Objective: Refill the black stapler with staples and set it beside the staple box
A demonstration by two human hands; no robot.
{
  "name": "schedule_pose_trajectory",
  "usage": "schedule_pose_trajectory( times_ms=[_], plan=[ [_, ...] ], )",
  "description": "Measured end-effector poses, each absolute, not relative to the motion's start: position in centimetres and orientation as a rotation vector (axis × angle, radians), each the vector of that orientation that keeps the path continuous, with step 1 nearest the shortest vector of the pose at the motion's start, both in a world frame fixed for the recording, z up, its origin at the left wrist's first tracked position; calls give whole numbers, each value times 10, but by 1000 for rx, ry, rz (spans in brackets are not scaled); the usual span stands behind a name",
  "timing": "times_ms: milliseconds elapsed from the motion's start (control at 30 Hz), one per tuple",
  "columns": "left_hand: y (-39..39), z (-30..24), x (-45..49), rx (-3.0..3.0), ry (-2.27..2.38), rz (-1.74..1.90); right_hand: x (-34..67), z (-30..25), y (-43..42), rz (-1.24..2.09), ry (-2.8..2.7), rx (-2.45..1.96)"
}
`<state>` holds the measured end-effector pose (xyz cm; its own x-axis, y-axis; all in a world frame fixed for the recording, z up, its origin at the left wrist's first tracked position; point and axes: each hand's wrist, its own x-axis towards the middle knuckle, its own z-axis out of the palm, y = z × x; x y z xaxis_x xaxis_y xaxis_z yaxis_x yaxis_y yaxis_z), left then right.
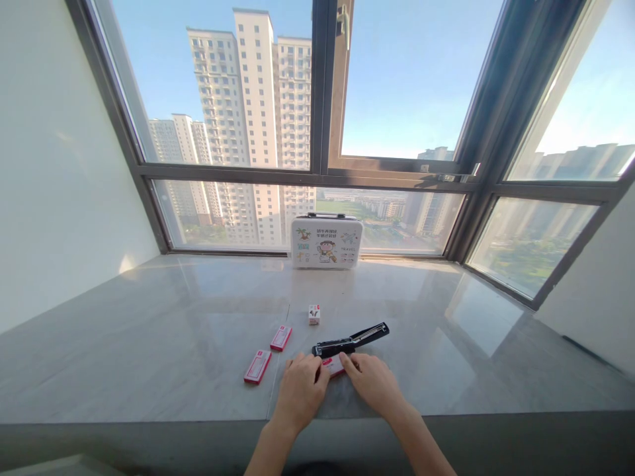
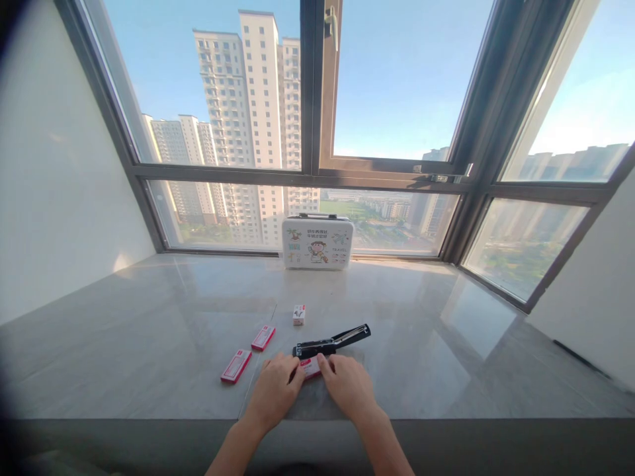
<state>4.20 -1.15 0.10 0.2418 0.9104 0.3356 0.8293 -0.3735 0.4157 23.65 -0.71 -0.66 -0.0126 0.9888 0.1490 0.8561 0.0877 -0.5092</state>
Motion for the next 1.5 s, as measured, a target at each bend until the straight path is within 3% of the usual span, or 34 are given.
schedule_pose_trajectory(
  times_ms=[200, 333, 600, 967, 1067, 1333, 1500],
  plan=[
    [-12, 2, 40, 2230, 1573, 888, 311, -21, 3, 863, -1472, -1745],
    [-7, -3, 45, 2224, 1627, 876, 332, -9, 19, 1124, -1221, -1380],
    [-6, -2, 50, 2258, 1689, 837, 261, 30, 69, 1096, -1527, -1048],
    [-20, 12, 58, 2496, 1597, 720, 226, 22, 86, 979, -2067, -1260],
    [-27, 14, 41, 2557, 1512, 727, 230, 20, 85, 948, -2050, -1262],
    [-20, 2, -53, 2390, 1987, 1015, 233, 13, 87, 908, -2079, -1305],
    [10, -21, -72, 2368, 1703, 981, 231, 13, 85, 857, -2077, -1325]
  ],
)
